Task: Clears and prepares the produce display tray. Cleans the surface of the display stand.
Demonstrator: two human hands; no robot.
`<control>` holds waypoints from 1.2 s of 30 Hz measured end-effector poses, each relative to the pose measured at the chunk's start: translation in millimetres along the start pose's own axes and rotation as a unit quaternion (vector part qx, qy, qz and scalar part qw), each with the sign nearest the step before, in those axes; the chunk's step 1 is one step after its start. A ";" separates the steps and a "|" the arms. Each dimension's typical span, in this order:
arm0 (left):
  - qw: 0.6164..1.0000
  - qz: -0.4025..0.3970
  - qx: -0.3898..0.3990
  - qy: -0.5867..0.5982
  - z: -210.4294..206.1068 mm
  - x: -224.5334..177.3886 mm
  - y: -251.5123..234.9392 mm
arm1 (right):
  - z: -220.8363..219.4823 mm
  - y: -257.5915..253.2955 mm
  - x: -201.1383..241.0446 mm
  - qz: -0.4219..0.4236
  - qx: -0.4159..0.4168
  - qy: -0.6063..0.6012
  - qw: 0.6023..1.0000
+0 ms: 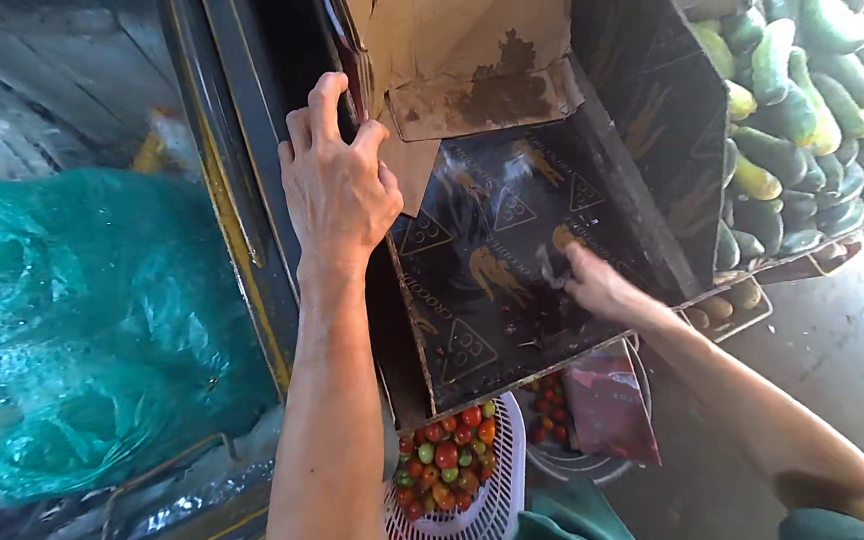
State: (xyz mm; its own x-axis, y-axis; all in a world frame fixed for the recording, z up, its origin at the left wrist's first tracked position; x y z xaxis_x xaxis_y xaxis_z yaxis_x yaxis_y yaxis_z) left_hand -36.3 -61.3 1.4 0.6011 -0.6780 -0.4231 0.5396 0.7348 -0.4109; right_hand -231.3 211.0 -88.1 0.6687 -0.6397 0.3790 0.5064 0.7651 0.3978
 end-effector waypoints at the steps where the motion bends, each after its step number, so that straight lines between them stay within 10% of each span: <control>1: 1.000 0.002 -0.002 0.000 0.0 0.5 -0.5 | 19.9 -10.3 -11.4 0.006 -0.051 0.015 0.999; 6: 1.000 0.010 0.004 0.002 -0.2 -0.3 -1.7 | 44.7 -62.0 -94.5 -0.120 -0.180 0.075 0.973; 14: 1.000 0.006 0.002 0.005 -0.1 -0.3 0.0 | -49.3 2.6 39.2 0.193 -0.085 0.005 0.978; 19: 1.000 0.018 0.011 0.000 0.8 0.7 0.4 | 16.3 -67.6 4.3 0.116 -0.188 0.018 0.975; 23: 1.000 0.019 0.020 -0.015 -0.4 0.8 -3.5 | -25.9 -100.5 53.0 0.129 -0.217 0.054 0.966; 27: 0.999 0.027 0.034 -0.026 -1.7 1.1 -4.2 | -104.3 -45.1 147.1 0.352 -0.072 0.065 0.931; 36: 0.999 0.027 0.030 -0.034 -1.2 1.4 -5.2 | -134.5 28.7 150.8 0.529 0.238 0.042 0.813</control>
State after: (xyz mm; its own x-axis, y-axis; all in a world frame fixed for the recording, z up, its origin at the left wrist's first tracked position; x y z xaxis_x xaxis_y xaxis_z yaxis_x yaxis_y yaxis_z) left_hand -39.0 -66.2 2.0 0.6681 -0.6356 -0.3869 0.5386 0.7718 -0.3380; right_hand -42.6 146.4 -132.0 0.6379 0.3816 0.6689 -0.6319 0.7559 0.1714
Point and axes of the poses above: each hand's wrist, its own y-axis away from the middle knuckle, its own z-axis out of the back of the hand, x = y × z, the point moved 7 cm from there along -y, towards the middle knuckle, and after that the axes turned 11 degrees about z, right-handed, at the moved point
